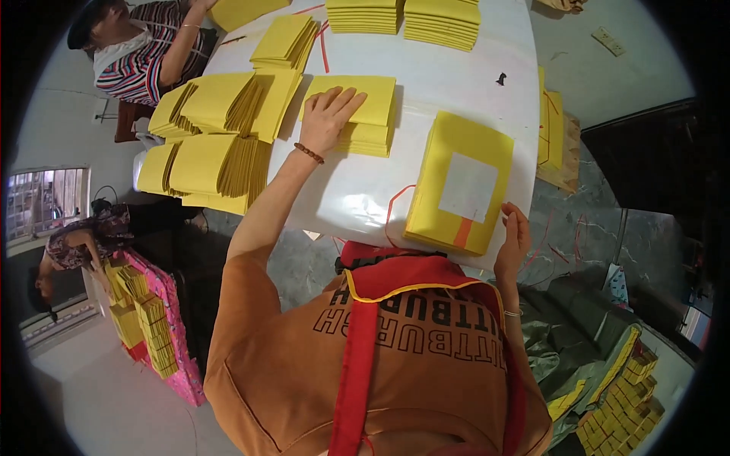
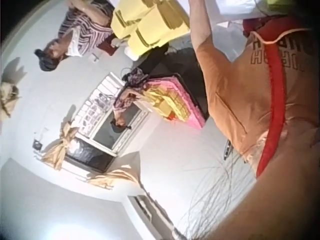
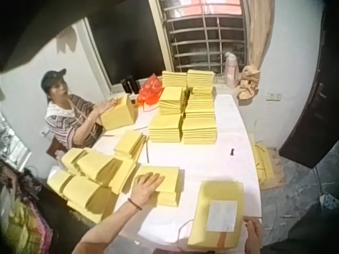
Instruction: Folding yellow paper sheets and applying silver foil squares to them.
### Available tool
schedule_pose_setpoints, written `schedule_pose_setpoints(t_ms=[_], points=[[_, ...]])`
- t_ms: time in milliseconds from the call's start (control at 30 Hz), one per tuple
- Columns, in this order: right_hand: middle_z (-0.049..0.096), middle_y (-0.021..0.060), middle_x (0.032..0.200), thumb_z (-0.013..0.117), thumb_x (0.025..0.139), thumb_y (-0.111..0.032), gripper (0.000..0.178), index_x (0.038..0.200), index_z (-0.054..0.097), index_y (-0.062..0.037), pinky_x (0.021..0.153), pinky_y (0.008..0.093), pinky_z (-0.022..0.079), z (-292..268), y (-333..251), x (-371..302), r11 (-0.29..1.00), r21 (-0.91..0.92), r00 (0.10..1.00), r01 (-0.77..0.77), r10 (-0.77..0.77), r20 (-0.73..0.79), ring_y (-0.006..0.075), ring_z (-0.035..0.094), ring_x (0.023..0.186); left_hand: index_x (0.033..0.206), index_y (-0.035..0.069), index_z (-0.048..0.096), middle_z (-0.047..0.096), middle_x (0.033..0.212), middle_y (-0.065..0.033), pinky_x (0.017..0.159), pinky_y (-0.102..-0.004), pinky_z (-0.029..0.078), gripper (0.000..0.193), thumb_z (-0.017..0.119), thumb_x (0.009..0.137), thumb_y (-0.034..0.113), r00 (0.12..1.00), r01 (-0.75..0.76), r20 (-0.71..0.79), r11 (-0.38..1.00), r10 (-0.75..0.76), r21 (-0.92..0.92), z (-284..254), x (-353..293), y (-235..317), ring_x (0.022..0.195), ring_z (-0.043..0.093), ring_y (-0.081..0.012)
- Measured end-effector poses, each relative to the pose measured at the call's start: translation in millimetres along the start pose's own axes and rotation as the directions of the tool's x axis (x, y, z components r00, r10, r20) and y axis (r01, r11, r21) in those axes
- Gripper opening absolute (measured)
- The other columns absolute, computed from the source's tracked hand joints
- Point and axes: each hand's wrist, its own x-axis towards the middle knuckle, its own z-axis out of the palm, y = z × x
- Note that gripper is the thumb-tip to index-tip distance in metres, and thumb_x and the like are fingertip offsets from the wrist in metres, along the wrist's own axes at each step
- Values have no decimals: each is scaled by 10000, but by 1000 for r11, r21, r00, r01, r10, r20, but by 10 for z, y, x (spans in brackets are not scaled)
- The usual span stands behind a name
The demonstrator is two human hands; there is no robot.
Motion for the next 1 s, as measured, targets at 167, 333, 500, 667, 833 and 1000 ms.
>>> schedule_pose_setpoints(t_ms=[167, 333, 500, 667, 833, 1000], points=[[606, 75, 1042, 453, 951, -141, 254, 1093, 576, 30, 897, 261, 392, 25, -30, 16, 1000, -19, 1000, -16, 16, 2, 133, 537, 994, 1271, 207, 491, 521, 1256, -17, 931, -411, 347, 548, 547, 751, 45, 992, -63, 113, 998, 61, 17, 89, -175, -36, 1139, 473, -221], [607, 71, 1031, 460, 945, -121, 240, 1087, 576, 33, 888, 257, 397, 18, 69, 8, 1000, -14, 1000, 9, -9, 6, 126, 539, 981, 1300, 196, 457, 494, 1285, -39, 973, -431, 321, 573, 541, 757, 34, 976, -56, 211, 998, 60, -25, 249, -306, -57, 1167, 447, -248], [608, 67, 1027, 469, 938, -98, 222, 1080, 576, 36, 882, 251, 400, 28, 41, -3, 999, -21, 999, 31, -30, 29, 120, 539, 975, 1339, 171, 405, 391, 1379, -78, 1029, -460, 268, 592, 529, 774, 44, 919, 44, 394, 995, -4, -93, 327, -488, 83, 1250, 355, -296], [606, 71, 1042, 519, 911, -94, 197, 1059, 589, 16, 895, 265, 400, -3, 150, -1, 995, -101, 1000, 10, -10, 1, 133, 543, 992, 1387, 152, 320, 297, 1442, -93, 1069, -478, 204, 644, 513, 781, 49, 904, 83, 424, 995, -51, -56, 372, -549, 135, 1308, 277, -320], [591, 104, 1080, 556, 878, -81, 180, 1038, 604, -15, 922, 304, 387, 19, 104, 28, 953, -235, 982, 189, -183, 50, 198, 527, 1058, 1392, 138, 298, 278, 1444, -122, 1069, -479, 208, 699, 554, 743, 96, 895, 62, 446, 994, -16, -89, 266, -477, 78, 1315, 262, -327], [579, 125, 1101, 588, 844, -80, 191, 1029, 613, -39, 949, 344, 370, -5, 67, -5, 879, -372, 954, 299, -286, 92, 259, 508, 1099, 1413, 130, 241, 250, 1440, -162, 1065, -484, 212, 861, 626, 646, 57, 898, 132, 440, 965, -20, -225, 30, -312, 116, 1308, 259, -354]])
